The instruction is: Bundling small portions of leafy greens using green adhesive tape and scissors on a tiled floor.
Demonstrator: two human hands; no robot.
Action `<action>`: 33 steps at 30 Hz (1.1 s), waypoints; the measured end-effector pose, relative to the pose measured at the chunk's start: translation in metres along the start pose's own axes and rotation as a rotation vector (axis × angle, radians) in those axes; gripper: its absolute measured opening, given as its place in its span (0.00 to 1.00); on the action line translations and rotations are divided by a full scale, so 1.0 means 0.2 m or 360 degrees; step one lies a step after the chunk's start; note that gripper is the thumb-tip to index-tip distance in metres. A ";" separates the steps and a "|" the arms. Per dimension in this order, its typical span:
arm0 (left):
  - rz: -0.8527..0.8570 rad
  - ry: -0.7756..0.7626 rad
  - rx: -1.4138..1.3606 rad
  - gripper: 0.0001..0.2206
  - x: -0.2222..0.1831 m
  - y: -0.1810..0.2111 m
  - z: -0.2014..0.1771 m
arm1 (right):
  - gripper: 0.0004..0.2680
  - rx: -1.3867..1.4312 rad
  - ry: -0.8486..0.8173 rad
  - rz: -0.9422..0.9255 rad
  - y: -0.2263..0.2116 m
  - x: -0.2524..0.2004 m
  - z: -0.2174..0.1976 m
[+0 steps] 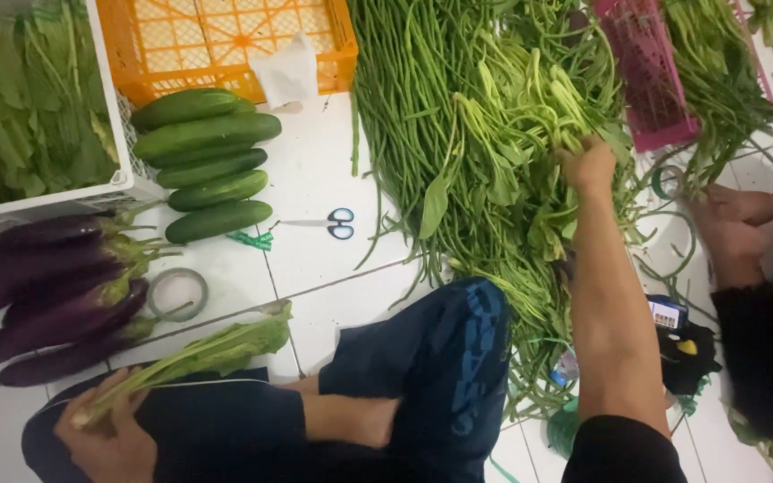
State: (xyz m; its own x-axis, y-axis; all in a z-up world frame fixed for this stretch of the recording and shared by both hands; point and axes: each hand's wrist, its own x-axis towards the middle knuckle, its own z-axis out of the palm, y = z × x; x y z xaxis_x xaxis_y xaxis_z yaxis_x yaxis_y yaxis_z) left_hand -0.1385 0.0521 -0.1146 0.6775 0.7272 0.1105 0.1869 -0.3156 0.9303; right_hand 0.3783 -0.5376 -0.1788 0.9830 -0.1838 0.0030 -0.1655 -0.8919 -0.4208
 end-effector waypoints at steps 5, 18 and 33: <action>-0.0017 -0.0015 0.0070 0.15 0.01 0.04 0.01 | 0.21 0.0348 -0.0011 -0.0057 0.01 0.06 0.03; -0.0099 -0.0018 -0.0030 0.14 -0.03 -0.01 -0.05 | 0.18 -0.0280 0.0071 0.0068 -0.31 -0.08 -0.26; -0.0067 -0.0030 -0.0136 0.16 -0.04 -0.12 -0.07 | 0.16 -0.0335 0.0566 -0.1094 -0.68 0.17 -0.89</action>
State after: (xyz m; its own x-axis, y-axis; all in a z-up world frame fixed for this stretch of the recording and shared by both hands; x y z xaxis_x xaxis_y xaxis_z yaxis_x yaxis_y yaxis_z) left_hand -0.1594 0.0621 -0.1319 0.6837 0.7268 0.0650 0.1548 -0.2314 0.9605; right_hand 0.4191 -0.4965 0.0398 0.7921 0.3459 0.5030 0.4211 -0.9061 -0.0400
